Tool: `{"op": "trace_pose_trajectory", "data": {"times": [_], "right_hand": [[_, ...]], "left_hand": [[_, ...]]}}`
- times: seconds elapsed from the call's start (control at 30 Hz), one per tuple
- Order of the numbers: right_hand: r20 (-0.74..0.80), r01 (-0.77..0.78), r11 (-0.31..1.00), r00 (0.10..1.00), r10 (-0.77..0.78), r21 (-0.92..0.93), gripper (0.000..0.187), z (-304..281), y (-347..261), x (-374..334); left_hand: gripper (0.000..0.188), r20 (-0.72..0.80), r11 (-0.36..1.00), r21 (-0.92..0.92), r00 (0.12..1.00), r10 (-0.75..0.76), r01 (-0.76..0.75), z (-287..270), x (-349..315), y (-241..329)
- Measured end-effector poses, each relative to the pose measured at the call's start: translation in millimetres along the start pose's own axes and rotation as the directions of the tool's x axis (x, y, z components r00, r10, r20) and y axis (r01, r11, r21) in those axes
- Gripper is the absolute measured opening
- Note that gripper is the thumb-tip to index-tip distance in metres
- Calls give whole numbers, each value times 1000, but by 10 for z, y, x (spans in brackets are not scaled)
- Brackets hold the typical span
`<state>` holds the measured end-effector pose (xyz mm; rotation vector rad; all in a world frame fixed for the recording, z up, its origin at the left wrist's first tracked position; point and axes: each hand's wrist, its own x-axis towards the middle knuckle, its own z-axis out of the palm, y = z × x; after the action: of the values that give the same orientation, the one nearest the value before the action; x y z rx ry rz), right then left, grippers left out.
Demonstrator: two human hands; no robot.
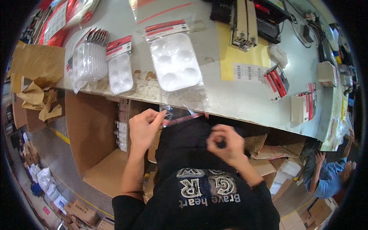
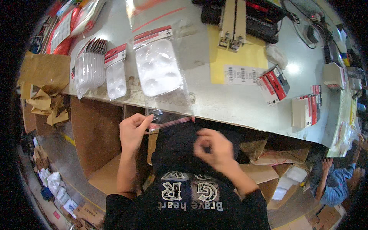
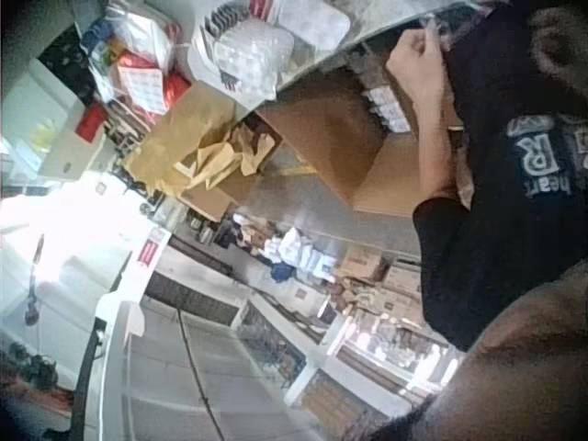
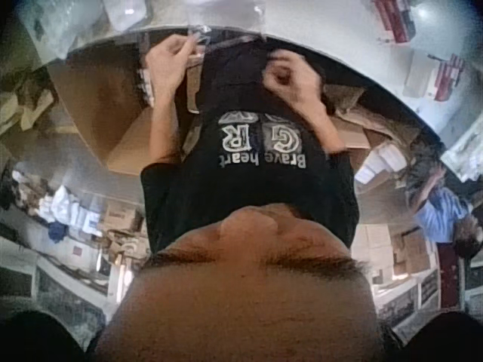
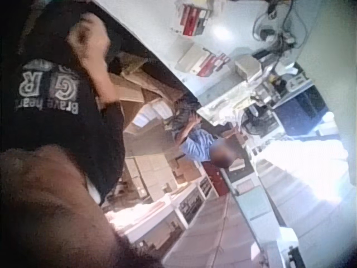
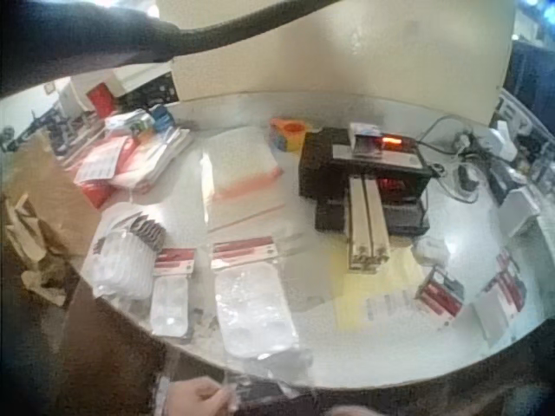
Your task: The person repeatedly picks up plastic mixing palettes and their red-and-white labels, inserts the palettes into clear plastic bags, and seals the bags. The person then places the sealed packages into a cardboard box. The process is repeated for multiple units.
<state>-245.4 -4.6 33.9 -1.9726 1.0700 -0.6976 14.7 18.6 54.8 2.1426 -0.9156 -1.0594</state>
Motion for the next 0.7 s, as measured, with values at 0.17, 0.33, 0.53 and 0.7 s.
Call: {"op": "trace_pose_trajectory", "data": {"times": [0.17, 0.33, 0.53, 0.7], "right_hand": [[-332, -446, 895, 848, 414, -23, 23, -630, 175, -373], [-74, 158, 983, 986, -151, 97, 35, 215, -181, 382], [105, 217, 971, 968, -227, 98, 40, 727, -414, 935], [176, 105, 985, 976, -128, 138, 38, 734, -435, 877]], "left_hand": [[20, 3, 999, -29, 1000, 15, -15, -22, 16, -79], [19, -17, 993, 20, 993, 113, -113, -41, -8, -71], [21, -15, 974, 144, 984, 179, -175, -94, -23, -39], [24, 25, 965, 192, 984, 175, -176, -83, 10, -49]]}}
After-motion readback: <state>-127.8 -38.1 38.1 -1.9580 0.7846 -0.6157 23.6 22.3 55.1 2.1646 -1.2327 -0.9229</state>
